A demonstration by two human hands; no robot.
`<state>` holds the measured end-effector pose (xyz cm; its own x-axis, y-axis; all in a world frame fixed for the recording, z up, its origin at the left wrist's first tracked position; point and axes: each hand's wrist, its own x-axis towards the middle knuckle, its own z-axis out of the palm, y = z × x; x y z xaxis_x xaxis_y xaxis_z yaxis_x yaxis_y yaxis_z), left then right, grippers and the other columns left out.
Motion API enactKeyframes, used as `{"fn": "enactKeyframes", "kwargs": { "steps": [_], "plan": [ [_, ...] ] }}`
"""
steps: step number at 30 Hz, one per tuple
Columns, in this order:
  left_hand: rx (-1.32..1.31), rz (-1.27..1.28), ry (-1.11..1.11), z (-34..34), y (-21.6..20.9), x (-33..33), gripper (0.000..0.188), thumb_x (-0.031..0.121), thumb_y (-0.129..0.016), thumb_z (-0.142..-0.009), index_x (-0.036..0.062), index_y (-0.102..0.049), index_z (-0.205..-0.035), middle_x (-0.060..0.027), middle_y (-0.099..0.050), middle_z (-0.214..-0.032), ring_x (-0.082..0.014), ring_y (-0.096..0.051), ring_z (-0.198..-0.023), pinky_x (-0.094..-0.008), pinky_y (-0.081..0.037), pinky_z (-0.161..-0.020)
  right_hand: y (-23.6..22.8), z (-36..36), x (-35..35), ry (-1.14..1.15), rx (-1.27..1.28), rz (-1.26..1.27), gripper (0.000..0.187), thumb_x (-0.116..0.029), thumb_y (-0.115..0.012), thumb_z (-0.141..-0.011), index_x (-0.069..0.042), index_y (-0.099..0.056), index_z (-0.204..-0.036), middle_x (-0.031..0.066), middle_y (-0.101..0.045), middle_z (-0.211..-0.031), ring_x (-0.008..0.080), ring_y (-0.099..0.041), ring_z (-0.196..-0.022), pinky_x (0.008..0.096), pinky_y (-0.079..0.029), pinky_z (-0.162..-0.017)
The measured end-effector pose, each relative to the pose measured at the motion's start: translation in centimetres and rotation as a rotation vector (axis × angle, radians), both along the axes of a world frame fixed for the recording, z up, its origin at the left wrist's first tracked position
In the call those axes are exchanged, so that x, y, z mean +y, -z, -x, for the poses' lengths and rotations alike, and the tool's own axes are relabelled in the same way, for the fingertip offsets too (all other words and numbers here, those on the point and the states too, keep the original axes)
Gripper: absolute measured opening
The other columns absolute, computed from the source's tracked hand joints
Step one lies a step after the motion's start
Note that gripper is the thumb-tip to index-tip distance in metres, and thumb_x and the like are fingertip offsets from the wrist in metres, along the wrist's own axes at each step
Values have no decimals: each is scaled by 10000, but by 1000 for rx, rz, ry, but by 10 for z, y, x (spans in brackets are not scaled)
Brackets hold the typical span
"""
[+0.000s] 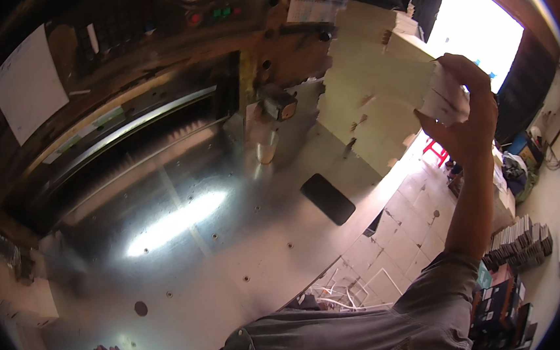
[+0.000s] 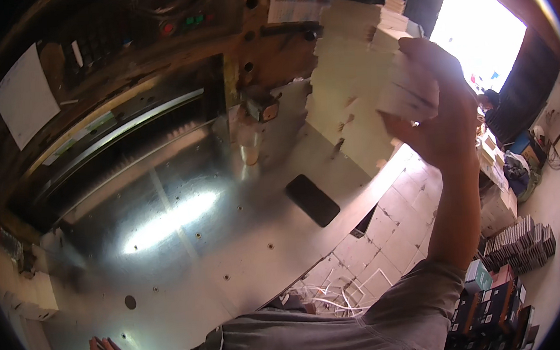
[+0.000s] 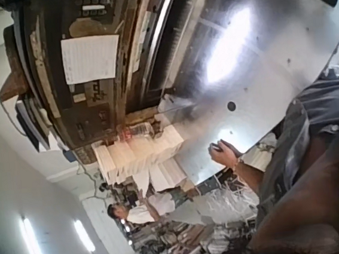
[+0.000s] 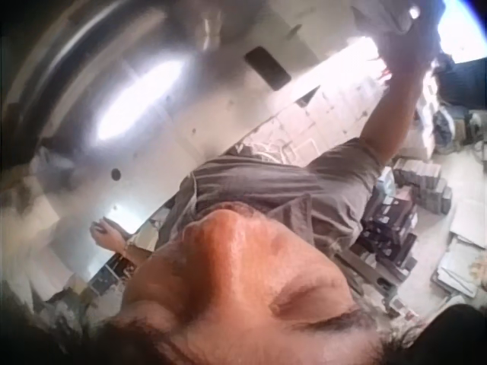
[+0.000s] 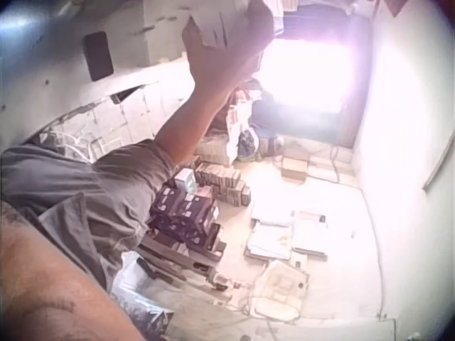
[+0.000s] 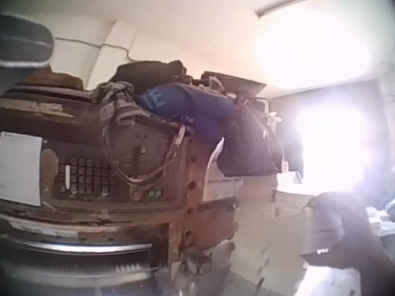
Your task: The person organizes stacks of paper by hand on a workbench and then aligns them inside a large industrial guillotine cutter.
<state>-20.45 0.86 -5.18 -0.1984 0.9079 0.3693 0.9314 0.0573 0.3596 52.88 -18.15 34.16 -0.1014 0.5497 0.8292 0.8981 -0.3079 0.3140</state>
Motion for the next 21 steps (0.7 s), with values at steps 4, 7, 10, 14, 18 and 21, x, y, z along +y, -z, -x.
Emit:
{"fn": "enactKeyframes", "kwargs": {
  "steps": [4, 7, 10, 14, 18, 21],
  "plan": [
    [-85, 14, 6, 0, 2, -2, 499, 216, -618, -964, -54, -525, -1374, -238, -559, -1376, -395, -512, -1280, -464, -354, -1132, 50, 53, 37, -694, 928, 112, 741, -145, -921, -619, 41, -587, -1254, 169, -701, -1140, 246, -695, -1022, 366, -540, -886],
    [-376, -35, 70, -29, -1, -2, 523, 172, -628, -963, -30, -494, -1426, -228, -546, -1392, -375, -511, -1288, -462, -361, -1132, 120, 62, 60, -1082, 1071, 304, 628, -176, -932, -616, 33, -661, -1143, 171, -717, -1112, 246, -714, -973, 354, -550, -853],
    [-696, 39, 200, -112, -51, -16, 551, 78, -612, -967, 4, -437, -1485, -170, -507, -1470, -304, -482, -1341, -406, -347, -1154, 122, 112, 115, -1279, 813, 516, 541, -176, -901, -629, 39, -691, -1080, 195, -722, -1104, 286, -729, -924, 355, -572, -808],
    [-748, -71, 587, -163, -61, -38, 876, 381, -756, -877, 8, -338, -1550, -174, -397, -1578, -296, -353, -1475, -452, -251, -1212, 103, 204, 170, -1498, 564, 803, 539, -183, -870, -640, 29, -676, -1097, 207, -724, -1007, 345, -728, -876, 385, -585, -758],
    [-868, -90, 799, -244, -97, -58, 947, 390, -862, -797, -9, -376, -1505, -213, -420, -1544, -289, -410, -1440, -458, -331, -1171, 138, 279, 191, -1319, 105, 1205, 691, -193, -826, -699, -44, -554, -1316, 145, -686, -997, 332, -705, -826, 413, -575, -715],
    [-850, 172, 652, -251, -85, -60, 841, 284, -909, -764, 3, -455, -1414, -186, -545, -1424, -266, -546, -1321, -421, -456, -1074, 175, 297, 195, -1287, 111, 1219, 761, -234, -808, -738, -78, -481, -1407, 140, -678, -1043, 335, -692, -898, 429, -565, -766]
  ]
}}
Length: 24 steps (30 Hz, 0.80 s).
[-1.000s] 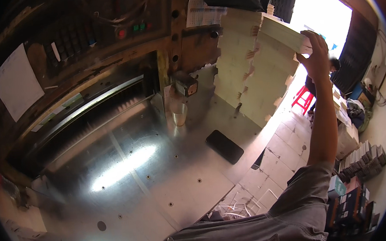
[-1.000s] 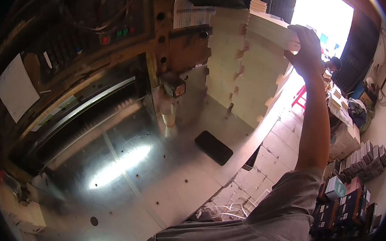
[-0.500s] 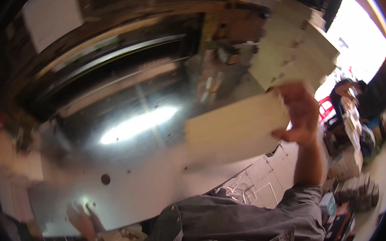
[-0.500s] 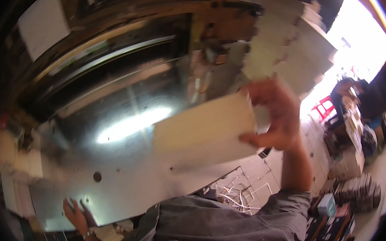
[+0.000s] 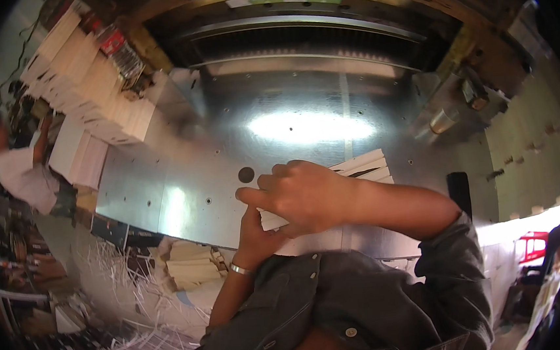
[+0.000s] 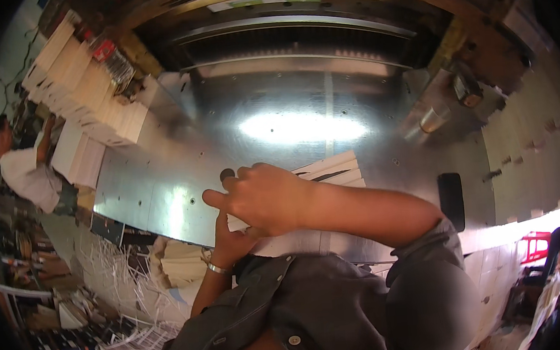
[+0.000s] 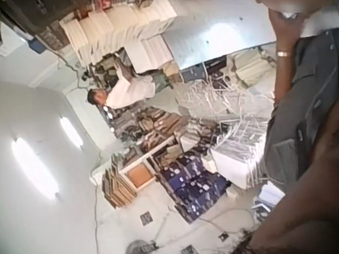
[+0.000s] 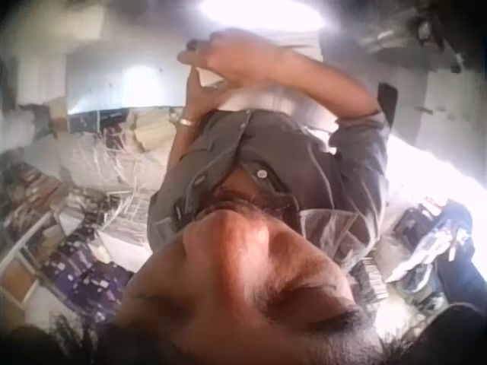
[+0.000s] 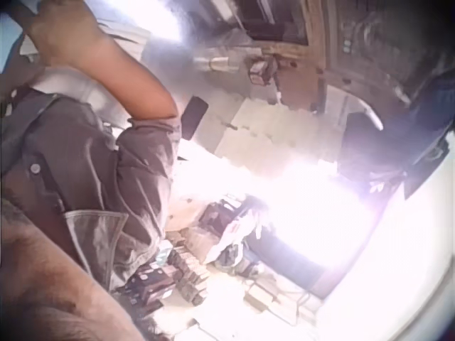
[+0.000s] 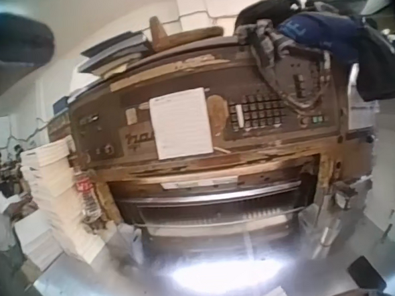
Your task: The person organizes stacks of paper by hand on a workbench and then aligns them inside a large industrial guillotine cutter.
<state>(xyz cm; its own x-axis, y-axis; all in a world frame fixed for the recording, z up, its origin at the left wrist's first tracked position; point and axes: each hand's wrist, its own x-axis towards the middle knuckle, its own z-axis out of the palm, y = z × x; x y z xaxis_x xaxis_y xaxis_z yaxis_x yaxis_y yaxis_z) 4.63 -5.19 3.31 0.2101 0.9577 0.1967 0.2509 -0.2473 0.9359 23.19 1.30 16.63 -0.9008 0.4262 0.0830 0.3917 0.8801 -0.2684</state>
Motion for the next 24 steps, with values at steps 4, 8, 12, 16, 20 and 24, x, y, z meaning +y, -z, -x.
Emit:
{"fn": "enactKeyframes", "kwargs": {
  "steps": [4, 8, 12, 16, 20, 24],
  "plan": [
    [-134, 25, 29, 13, 7, 0, 728, 150, -888, -782, 5, -478, -1366, -123, -666, -1242, -205, -649, -1158, -353, -535, -966, -9, -22, -5, 217, -56, 84, 817, -256, -817, -730, -117, -452, -1447, 155, -666, -1120, 369, -650, -1050, 464, -513, -922],
    [-112, -63, 51, 18, 9, 5, 814, 147, -909, -761, -7, -452, -1417, -127, -651, -1282, -203, -636, -1175, -354, -518, -996, -2, -84, -3, 358, -59, 44, 798, -228, -842, -706, -83, -494, -1409, 146, -638, -1101, 351, -634, -1022, 471, -500, -890],
    [48, -156, 103, 15, 23, 17, 812, 155, -923, -741, 1, -488, -1409, -118, -654, -1282, -216, -649, -1156, -353, -517, -985, 6, -108, -25, 552, 92, 33, 795, -206, -893, -639, -77, -569, -1353, 145, -633, -1068, 346, -624, -989, 458, -504, -862],
    [133, -306, 194, 23, 20, 26, 676, 166, -936, -723, 21, -614, -1300, -108, -680, -1233, -238, -674, -1097, -356, -531, -939, 6, -110, -37, 573, 178, 76, 800, -200, -905, -620, -93, -593, -1348, 152, -630, -1050, 355, -614, -979, 447, -508, -853],
    [79, -154, 150, 27, 25, 21, 639, 210, -957, -691, 31, -661, -1228, -104, -695, -1186, -253, -687, -1053, -370, -543, -907, 23, -107, -46, 584, 325, -50, 684, -224, -903, -624, -121, -678, -1261, 130, -658, -1137, 350, -621, -1044, 471, -502, -904],
    [108, -214, 173, 25, 25, 25, 644, 216, -955, -694, 31, -652, -1230, -105, -693, -1182, -245, -684, -1051, -368, -542, -912, 65, -114, -67, 591, 443, -463, 502, -270, -901, -626, -143, -772, -1094, 102, -678, -1196, 342, -611, -1133, 535, -475, -959]
  ]
}}
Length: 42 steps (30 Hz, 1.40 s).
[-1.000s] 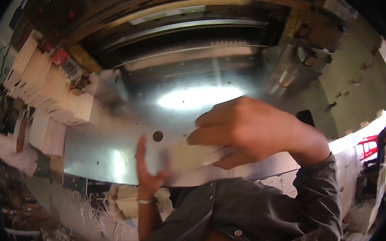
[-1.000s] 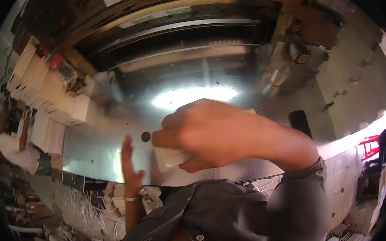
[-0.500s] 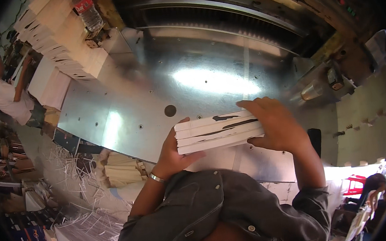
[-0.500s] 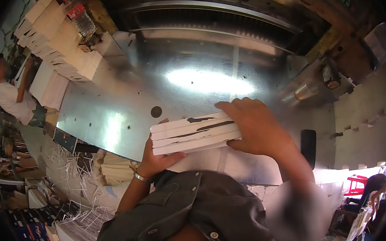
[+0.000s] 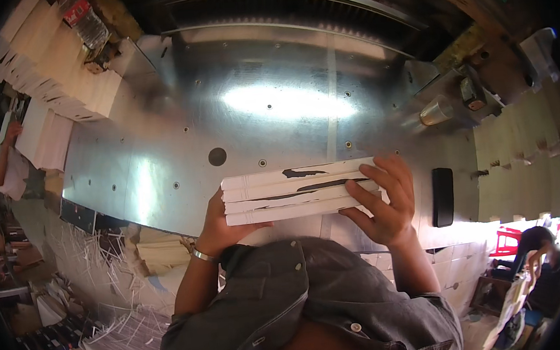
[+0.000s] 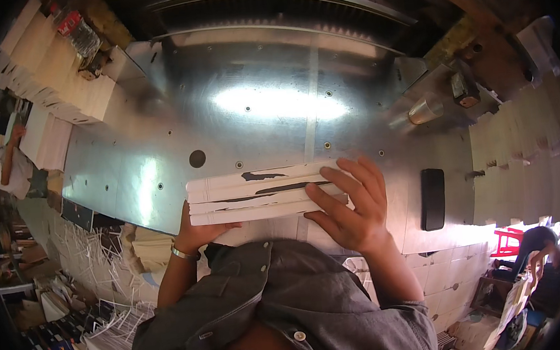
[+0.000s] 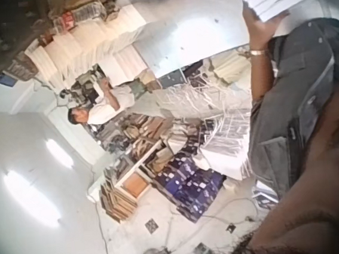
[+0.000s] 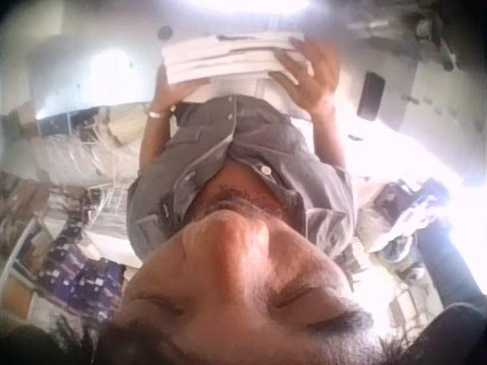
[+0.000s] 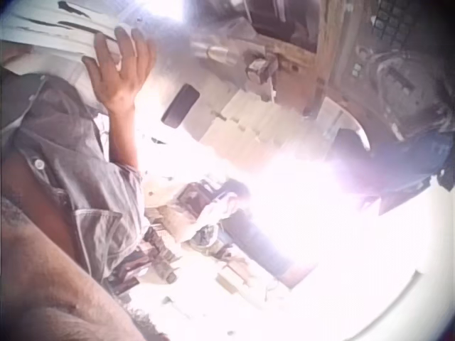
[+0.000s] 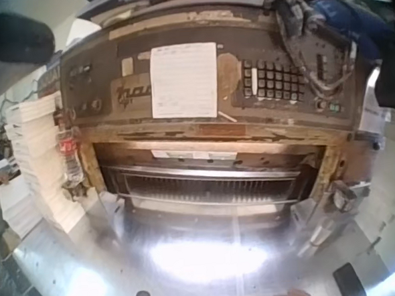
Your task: The person organizes stacks of paper by hand on a workbench and then aligns them inside a large industrial guillotine cutter.
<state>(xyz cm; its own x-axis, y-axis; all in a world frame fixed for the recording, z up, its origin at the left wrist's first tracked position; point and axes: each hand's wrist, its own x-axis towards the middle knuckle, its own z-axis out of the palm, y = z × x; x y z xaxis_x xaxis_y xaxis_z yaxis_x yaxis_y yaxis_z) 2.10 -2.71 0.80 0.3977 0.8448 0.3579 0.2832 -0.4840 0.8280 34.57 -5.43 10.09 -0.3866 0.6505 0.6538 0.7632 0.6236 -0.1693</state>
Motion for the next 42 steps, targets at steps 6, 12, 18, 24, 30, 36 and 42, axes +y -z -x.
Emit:
{"fn": "enactKeyframes", "kwargs": {
  "steps": [6, 12, 18, 24, 30, 36, 42],
  "plan": [
    [-151, 255, -43, 9, 13, -4, 623, 181, -933, -704, 22, -632, -1226, -107, -689, -1175, -242, -681, -1059, -356, -535, -927, 3, 15, -20, 10, 89, -24, 482, -279, -908, -622, -94, -759, -1041, 86, -689, -1068, 306, -620, -1010, 481, -486, -867],
    [-24, 49, -8, 5, 3, -3, 698, 171, -946, -687, 20, -591, -1269, -108, -680, -1204, -214, -669, -1090, -350, -530, -946, 39, 34, -42, -104, 1111, 432, 531, -121, -922, -719, -12, -603, -1129, 142, -668, -1064, 255, -662, -926, 368, -545, -823],
    [-130, 217, 76, 0, 1, -6, 785, 153, -980, -646, 24, -563, -1298, -93, -682, -1210, -190, -662, -1106, -346, -540, -943, 55, 24, -48, -87, 1124, 567, 537, -338, -853, -818, 15, -585, -1122, 124, -655, -1055, 203, -618, -1014, 339, -473, -923],
    [-203, 493, -76, 1, 14, -11, 626, 108, -903, -755, 12, -590, -1289, -113, -731, -1109, -180, -693, -1012, -331, -549, -894, -1, -49, -41, -141, 1222, 246, 622, -515, -779, -850, -39, -545, -1177, 108, -605, -1093, 215, -589, -984, 387, -496, -892],
    [-346, 399, -82, -18, -5, -5, 355, 41, -819, -830, -46, -686, -1148, -119, -745, -1059, -181, -699, -967, -322, -548, -881, -63, -86, -24, -295, 1305, -253, 552, -469, -666, -960, -57, -501, -1289, 95, -563, -1195, 260, -536, -1189, 473, -469, -1034],
    [-268, 234, -82, -19, 3, 2, 765, 116, -873, -787, -13, -486, -1434, -157, -561, -1430, -205, -576, -1257, -361, -489, -1017, 2, -62, 25, -63, 1185, 46, 382, -153, -730, -885, -8, -592, -1211, 57, -634, -1100, 122, -591, -966, 269, -485, -841],
    [-313, 173, -11, -30, -1, 14, 929, 174, -892, -777, -9, -366, -1521, -147, -507, -1487, -228, -537, -1298, -355, -443, -1076, 71, -8, 32, -178, 1316, 499, 437, -366, -659, -991, 8, -575, -1201, 55, -612, -1115, 133, -583, -1023, 286, -465, -933]
  ]
}}
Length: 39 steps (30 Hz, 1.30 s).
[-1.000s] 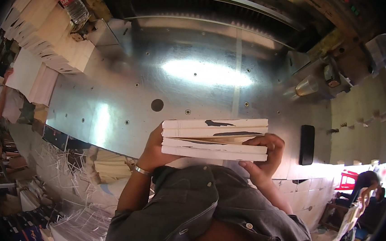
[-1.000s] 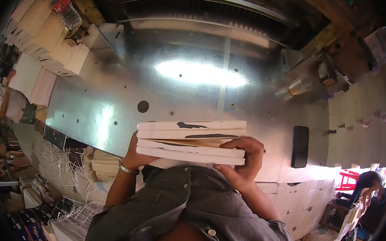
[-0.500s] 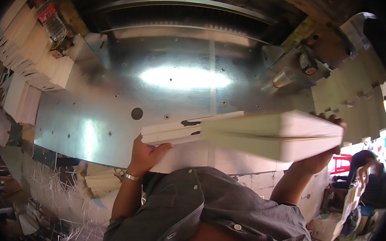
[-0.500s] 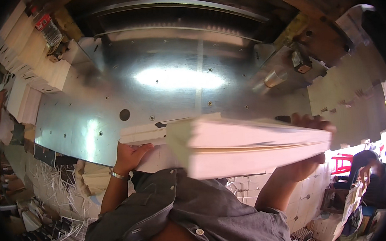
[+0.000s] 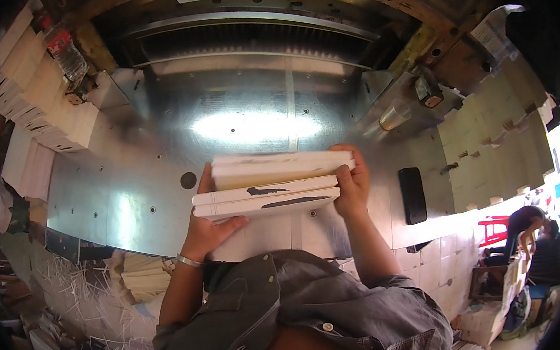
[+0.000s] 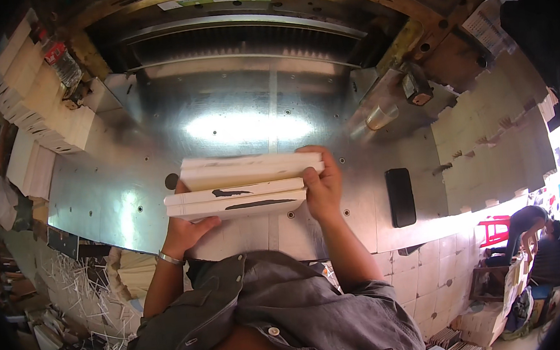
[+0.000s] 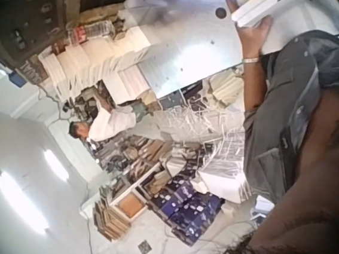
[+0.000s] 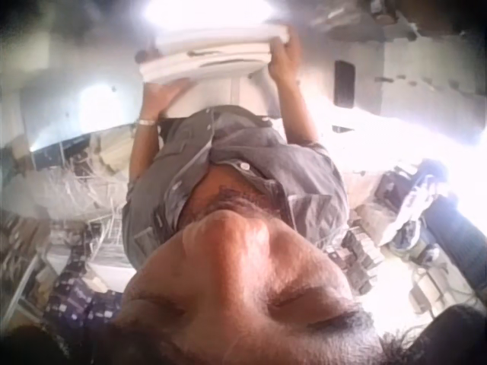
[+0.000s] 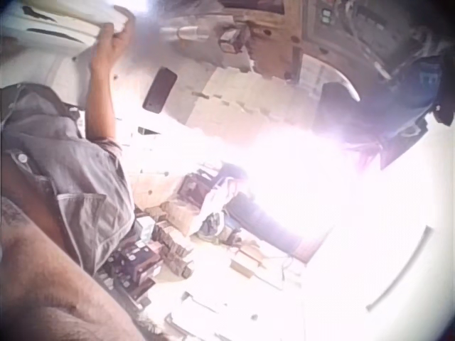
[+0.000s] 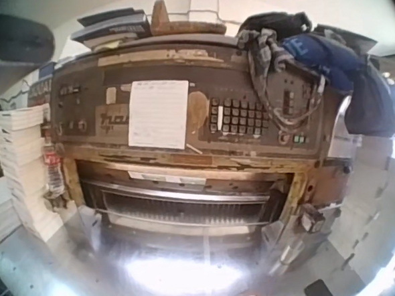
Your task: The person organizes stacks of paper by hand on a workbench and then aligns them inside a large industrial guillotine cutter.
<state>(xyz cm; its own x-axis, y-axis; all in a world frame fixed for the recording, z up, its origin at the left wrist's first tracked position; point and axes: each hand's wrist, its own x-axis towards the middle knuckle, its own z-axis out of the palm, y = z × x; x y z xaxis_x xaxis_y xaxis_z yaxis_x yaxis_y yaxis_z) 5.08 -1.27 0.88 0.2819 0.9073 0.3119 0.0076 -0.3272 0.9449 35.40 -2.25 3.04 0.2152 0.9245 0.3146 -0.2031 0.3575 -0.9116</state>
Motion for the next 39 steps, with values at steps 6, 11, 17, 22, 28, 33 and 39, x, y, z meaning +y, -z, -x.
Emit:
{"fn": "enactKeyframes", "kwargs": {
  "steps": [6, 11, 17, 22, 28, 33, 39],
  "plan": [
    [128, 200, 33, 9, 11, -3, 604, 130, -848, -823, -28, -573, -1338, -127, -679, -1261, -201, -637, -1146, -354, -481, -1018, 0, 17, -27, -109, 22, 39, 839, -533, -706, -912, 16, -405, -1471, 82, -560, -1322, 194, -548, -1223, 332, -424, -1040],
    [-4, 163, -35, 1, 6, -7, 376, 107, -808, -860, -26, -668, -1182, -111, -726, -1150, -188, -674, -1051, -340, -515, -948, 29, 23, -45, -72, -493, 316, 738, -111, -841, -798, 9, -455, -1414, 177, -594, -1327, 278, -587, -1217, 384, -446, -1032],
    [205, 43, -63, -1, 0, -9, 378, 88, -761, -896, -27, -641, -1235, -135, -657, -1275, -239, -624, -1175, -376, -469, -1029, 44, 28, -53, 161, -637, 260, 432, -18, -766, -833, 30, -598, -1228, 204, -673, -1163, 329, -656, -1083, 388, -496, -937],
    [74, 135, -42, 0, 8, -10, 329, 90, -761, -898, -21, -654, -1188, -130, -700, -1183, -225, -651, -1123, -368, -484, -995, 44, 35, -52, 132, -536, 144, 342, 44, -714, -864, 48, -606, -1188, 135, -683, -1109, 212, -641, -1051, 342, -492, -911],
    [-167, 100, -180, -17, 9, -25, 452, 64, -748, -898, -53, -565, -1294, -145, -648, -1257, -227, -616, -1163, -358, -458, -1021, 32, 60, -56, 139, -207, 299, 394, 43, -687, -907, 45, -545, -1275, 124, -644, -1211, 207, -599, -1134, 349, -441, -1014],
    [-132, 155, -138, -9, 19, -26, 449, 70, -748, -898, -51, -567, -1291, -158, -629, -1285, -237, -588, -1218, -352, -430, -1053, 38, 63, -59, 136, -172, 241, 401, 51, -675, -923, 45, -529, -1296, 129, -620, -1247, 196, -590, -1144, 337, -443, -1016],
    [36, 122, -127, 0, 27, -26, 608, 97, -759, -895, -35, -479, -1418, -179, -580, -1371, -247, -549, -1287, -362, -403, -1096, 47, 39, -49, 103, -308, 267, 544, 33, -757, -851, 42, -518, -1340, 134, -624, -1260, 199, -592, -1170, 329, -456, -1019]
  ]
}}
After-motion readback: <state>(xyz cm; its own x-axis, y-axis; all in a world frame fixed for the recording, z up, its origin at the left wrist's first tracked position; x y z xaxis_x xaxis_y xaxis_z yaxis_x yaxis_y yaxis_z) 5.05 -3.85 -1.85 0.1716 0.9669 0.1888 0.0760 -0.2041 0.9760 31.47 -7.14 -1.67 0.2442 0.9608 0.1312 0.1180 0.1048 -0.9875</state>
